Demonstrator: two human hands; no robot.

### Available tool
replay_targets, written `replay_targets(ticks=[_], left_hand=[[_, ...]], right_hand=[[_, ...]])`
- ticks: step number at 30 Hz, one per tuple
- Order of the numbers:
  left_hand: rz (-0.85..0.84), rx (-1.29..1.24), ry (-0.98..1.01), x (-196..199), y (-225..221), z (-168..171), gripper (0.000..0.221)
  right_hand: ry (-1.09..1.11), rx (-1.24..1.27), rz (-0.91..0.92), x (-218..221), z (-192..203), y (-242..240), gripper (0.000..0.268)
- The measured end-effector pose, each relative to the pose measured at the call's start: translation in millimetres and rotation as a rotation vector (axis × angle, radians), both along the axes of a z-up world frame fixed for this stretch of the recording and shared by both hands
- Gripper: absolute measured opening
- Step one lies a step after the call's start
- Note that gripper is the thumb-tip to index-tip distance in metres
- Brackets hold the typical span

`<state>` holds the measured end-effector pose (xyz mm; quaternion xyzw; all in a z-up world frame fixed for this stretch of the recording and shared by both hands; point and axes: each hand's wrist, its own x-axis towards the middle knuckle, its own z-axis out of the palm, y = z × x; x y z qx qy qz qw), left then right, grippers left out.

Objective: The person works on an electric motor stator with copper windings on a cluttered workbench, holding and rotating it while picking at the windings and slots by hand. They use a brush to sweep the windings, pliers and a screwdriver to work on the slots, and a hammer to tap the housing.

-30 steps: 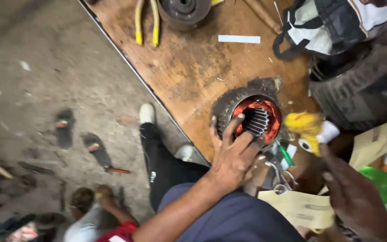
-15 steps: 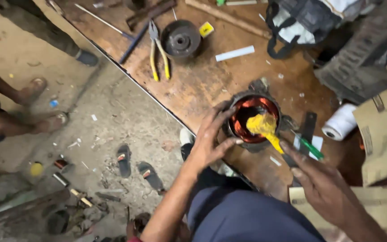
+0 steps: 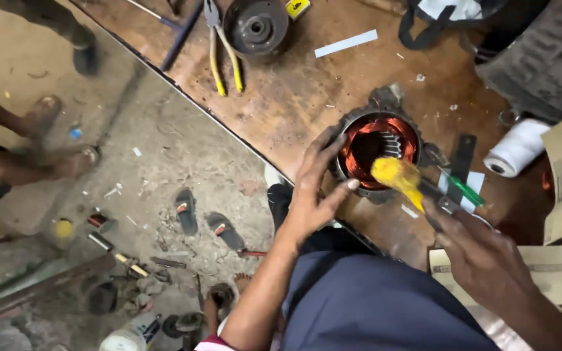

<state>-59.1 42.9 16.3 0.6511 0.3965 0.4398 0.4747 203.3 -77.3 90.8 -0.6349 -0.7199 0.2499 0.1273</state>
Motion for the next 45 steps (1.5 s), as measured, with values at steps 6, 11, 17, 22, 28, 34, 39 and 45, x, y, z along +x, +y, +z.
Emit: replay_targets(ticks=[6, 11, 17, 22, 28, 34, 39, 45], left_hand=[[0.047, 0.023, 0.03, 6.7, -4.4, -8.9, 0.063], [0.045, 0.015, -0.001, 8.2, -4.7, -5.7, 0.063], [0.035, 0.023, -0.001, 8.4, 0.1, 1.7, 0.064], [-0.03, -0.054, 0.025, 4.9, 6.4, 20.4, 0.07], [-0.077, 0.028, 0.335, 3.2, 29.0, 45.3, 0.091], [-0.086, -0.079, 0.425, 7.0, 40.1, 55.8, 0.094], [-0.085, -0.117, 0.4, 4.3, 42.9, 59.2, 0.099], [-0.071, -0.087, 0.396, 4.6, 41.4, 50.5, 0.099]], right_hand=[[-0.443, -0.224, 0.096, 20.5, -25.6, -17.8, 0.063], [-0.271, 0.081, 0.143, 10.9, -13.9, -7.6, 0.066], [-0.356, 0.173, 0.218, 9.6, -17.7, -1.7, 0.067], [0.261, 0.027, 0.055, 10.0, -14.0, 0.1, 0.059], [0.521, -0.786, -0.544, -4.0, -17.8, 9.2, 0.064], [0.476, -0.894, -0.663, -10.7, -14.5, 9.9, 0.06], [0.27, -0.779, -0.404, -46.3, 1.6, 24.1, 0.069], [0.476, -0.573, -0.664, -19.0, 2.6, 4.7, 0.067]])
